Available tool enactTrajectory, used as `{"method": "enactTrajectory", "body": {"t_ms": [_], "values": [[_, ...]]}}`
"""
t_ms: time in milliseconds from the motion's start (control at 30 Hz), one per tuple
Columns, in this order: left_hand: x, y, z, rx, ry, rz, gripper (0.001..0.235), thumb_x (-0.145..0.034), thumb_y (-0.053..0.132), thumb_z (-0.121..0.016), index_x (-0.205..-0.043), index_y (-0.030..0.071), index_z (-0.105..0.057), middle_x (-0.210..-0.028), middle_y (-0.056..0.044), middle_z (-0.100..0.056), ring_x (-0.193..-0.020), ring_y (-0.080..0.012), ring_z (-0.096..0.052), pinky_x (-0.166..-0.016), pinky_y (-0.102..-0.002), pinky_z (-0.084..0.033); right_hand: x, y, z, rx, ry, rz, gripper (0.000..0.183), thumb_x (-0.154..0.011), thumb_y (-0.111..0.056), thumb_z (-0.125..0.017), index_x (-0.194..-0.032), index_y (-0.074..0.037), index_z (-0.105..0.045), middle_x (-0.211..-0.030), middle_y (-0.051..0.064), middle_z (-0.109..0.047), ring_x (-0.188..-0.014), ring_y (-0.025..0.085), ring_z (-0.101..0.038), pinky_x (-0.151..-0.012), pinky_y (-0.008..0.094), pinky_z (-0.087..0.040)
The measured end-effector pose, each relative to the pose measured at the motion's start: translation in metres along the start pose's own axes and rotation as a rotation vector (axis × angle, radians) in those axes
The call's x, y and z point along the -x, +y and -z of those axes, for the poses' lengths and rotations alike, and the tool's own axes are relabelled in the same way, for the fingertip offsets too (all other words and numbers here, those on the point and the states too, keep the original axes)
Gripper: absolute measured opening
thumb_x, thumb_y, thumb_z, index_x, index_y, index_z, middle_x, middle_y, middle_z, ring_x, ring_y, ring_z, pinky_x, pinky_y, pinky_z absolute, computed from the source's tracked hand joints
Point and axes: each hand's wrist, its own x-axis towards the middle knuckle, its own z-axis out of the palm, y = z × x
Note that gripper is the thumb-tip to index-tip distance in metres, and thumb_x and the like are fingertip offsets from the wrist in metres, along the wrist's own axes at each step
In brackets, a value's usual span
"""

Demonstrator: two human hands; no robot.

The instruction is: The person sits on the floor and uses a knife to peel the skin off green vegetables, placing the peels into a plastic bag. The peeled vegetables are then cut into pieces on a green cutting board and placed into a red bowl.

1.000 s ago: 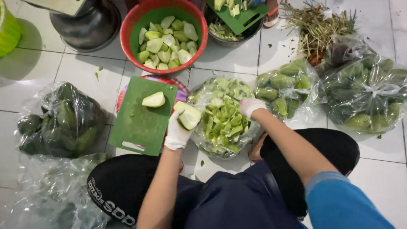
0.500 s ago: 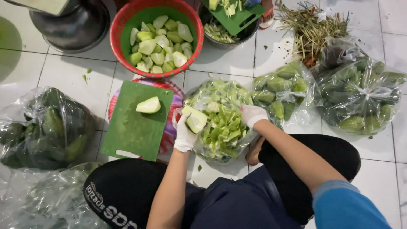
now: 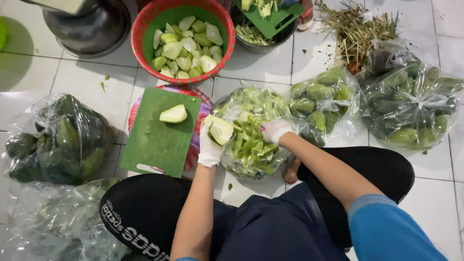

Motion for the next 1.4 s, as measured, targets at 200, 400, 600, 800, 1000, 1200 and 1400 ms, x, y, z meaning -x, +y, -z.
{"method": "enactTrajectory", "body": {"t_ms": [200,400,600,800,1000,1200,1400], "values": [[-0.018,0.001,0.017,0.107,0.009,0.068,0.045,-0.074,0.03,-0.081,-0.115,0.021,-0.064,-0.112,-0.007,-0.067,-0.101,-0.0328,-0.066,-0.088,-0.063,-0.053,-0.05,0.014,-0.005,-0.187,0.227,-0.069,0.038,-0.096,-0.025,-0.042,-0.122,-0.011,-0.067,-0.115,0.017,-0.073,-0.114,0.034,-0.068,-0.095,0.051,-0.054],[-0.015,0.006,0.01,0.126,0.009,0.081,0.048,-0.074,0.03,-0.082,-0.115,0.016,-0.063,-0.111,-0.01,-0.068,-0.101,-0.0351,-0.067,-0.087,-0.065,-0.052,-0.025,0.021,0.003,-0.169,0.246,-0.145,0.038,-0.096,-0.025,-0.041,-0.119,-0.011,-0.069,-0.113,0.015,-0.074,-0.111,0.034,-0.07,-0.093,0.051,-0.055],[0.024,0.012,-0.011,0.128,-0.035,0.109,0.054,-0.075,0.046,-0.081,-0.116,0.019,-0.059,-0.118,-0.011,-0.064,-0.112,-0.0389,-0.063,-0.094,-0.077,-0.043,-0.019,0.032,-0.046,-0.082,0.069,-0.089,0.038,-0.091,-0.025,-0.047,-0.114,-0.006,-0.071,-0.113,0.019,-0.074,-0.112,0.034,-0.069,-0.094,0.047,-0.055],[0.051,0.01,-0.027,0.065,-0.095,0.123,0.056,-0.077,0.05,-0.077,-0.12,0.019,-0.058,-0.125,-0.011,-0.063,-0.117,-0.0386,-0.06,-0.094,-0.076,-0.043,0.058,0.026,-0.013,-0.537,0.051,-0.006,0.047,-0.091,-0.028,-0.055,-0.119,0.009,-0.062,-0.114,0.035,-0.067,-0.115,0.047,-0.064,-0.096,0.053,-0.051],[0.064,-0.026,-0.022,0.003,0.001,-0.111,0.052,-0.075,0.02,-0.084,-0.119,0.036,-0.06,-0.115,-0.002,-0.067,-0.099,-0.0307,-0.07,-0.081,-0.059,-0.06,0.027,0.009,-0.065,-1.076,0.432,0.09,0.055,-0.088,-0.045,-0.073,-0.119,-0.001,-0.06,-0.085,0.02,-0.064,-0.085,0.032,-0.066,-0.082,0.046,-0.051],[0.063,-0.059,-0.021,0.025,-0.086,0.041,0.038,-0.071,0.022,-0.084,-0.106,0.017,-0.069,-0.101,-0.008,-0.073,-0.085,-0.0305,-0.072,-0.071,-0.049,-0.062,0.029,-0.002,-0.065,-1.075,0.446,-0.005,0.046,-0.077,-0.046,-0.082,-0.105,-0.016,-0.061,-0.082,0.007,-0.062,-0.082,0.024,-0.065,-0.077,0.039,-0.05],[0.073,-0.057,-0.03,0.21,-0.133,0.071,0.043,-0.072,0.024,-0.079,-0.111,0.007,-0.069,-0.105,-0.017,-0.072,-0.091,-0.0349,-0.071,-0.079,-0.053,-0.06,0.009,0.015,-0.087,-1.271,0.497,0.086,0.052,-0.08,-0.036,-0.085,-0.106,-0.009,-0.049,-0.067,0.003,-0.058,-0.053,0.019,-0.059,-0.047,0.033,-0.046]]}}
